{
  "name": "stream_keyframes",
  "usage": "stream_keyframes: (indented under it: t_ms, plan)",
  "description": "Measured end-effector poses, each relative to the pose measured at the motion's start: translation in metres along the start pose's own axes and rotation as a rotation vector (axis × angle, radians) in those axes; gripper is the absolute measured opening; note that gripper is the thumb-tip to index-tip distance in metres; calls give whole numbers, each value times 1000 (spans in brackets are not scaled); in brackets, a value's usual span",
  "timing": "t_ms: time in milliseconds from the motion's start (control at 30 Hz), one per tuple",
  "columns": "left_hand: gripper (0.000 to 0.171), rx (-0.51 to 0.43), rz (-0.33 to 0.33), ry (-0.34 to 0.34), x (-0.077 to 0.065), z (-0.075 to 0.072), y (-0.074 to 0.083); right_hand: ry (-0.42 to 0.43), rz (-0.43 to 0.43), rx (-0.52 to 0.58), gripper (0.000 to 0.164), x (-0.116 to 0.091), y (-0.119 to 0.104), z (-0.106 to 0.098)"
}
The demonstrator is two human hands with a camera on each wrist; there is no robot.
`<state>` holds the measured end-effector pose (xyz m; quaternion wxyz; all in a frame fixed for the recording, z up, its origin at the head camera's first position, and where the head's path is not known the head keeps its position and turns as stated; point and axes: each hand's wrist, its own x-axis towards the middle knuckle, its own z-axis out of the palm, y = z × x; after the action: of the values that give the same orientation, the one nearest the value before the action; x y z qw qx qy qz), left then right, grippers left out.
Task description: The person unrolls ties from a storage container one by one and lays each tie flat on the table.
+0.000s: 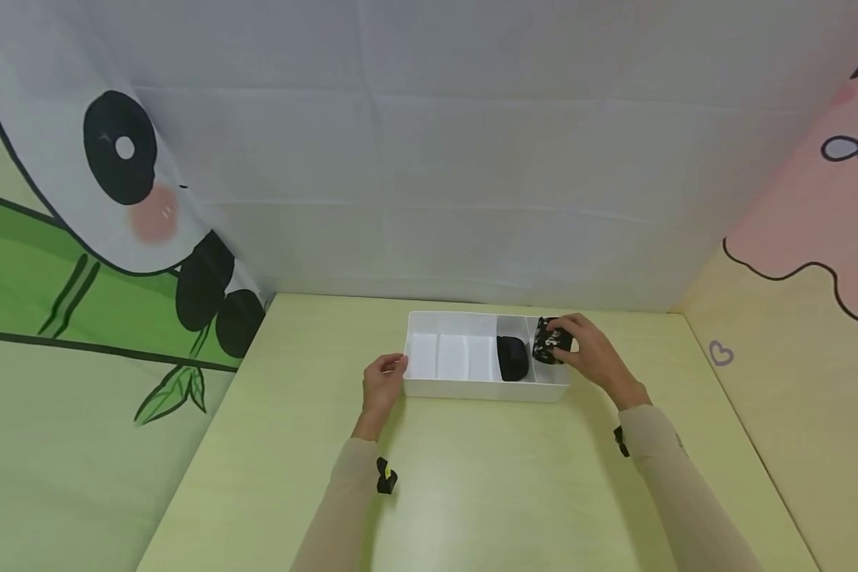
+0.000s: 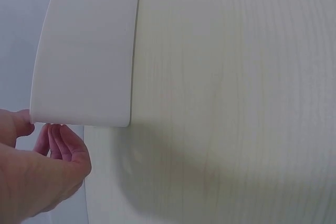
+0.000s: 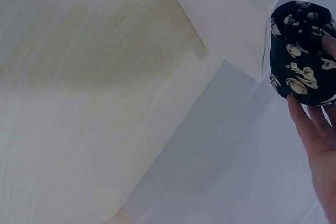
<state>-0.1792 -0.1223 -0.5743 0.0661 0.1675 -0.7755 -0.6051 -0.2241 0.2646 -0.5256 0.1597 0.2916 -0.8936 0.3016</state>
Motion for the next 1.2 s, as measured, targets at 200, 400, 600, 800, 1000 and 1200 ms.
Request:
stream_keyframes:
  t_ms: [200,400,600,800,1000,1200]
  plan:
    - [27,10,-4,-6,-1,1,1,13,32,7,44,-4,-8,-3]
    - [27,7,-4,-18,-5,-4,3,44,37,23,45,-12,-20,-2]
    - [27,5,-5,-35,-6,-7,1,83,42,21,47,-23,-32,0]
    - [27,0,1,-40,-6,-8,-1,107,51,20,47,-28,-39,5]
    - [26,-8,13,-39,-6,-9,0,132,32,31,50,-29,-47,7]
    - [24,-13,24,-34,-6,-8,-4,152,29,46,50,-33,-55,9]
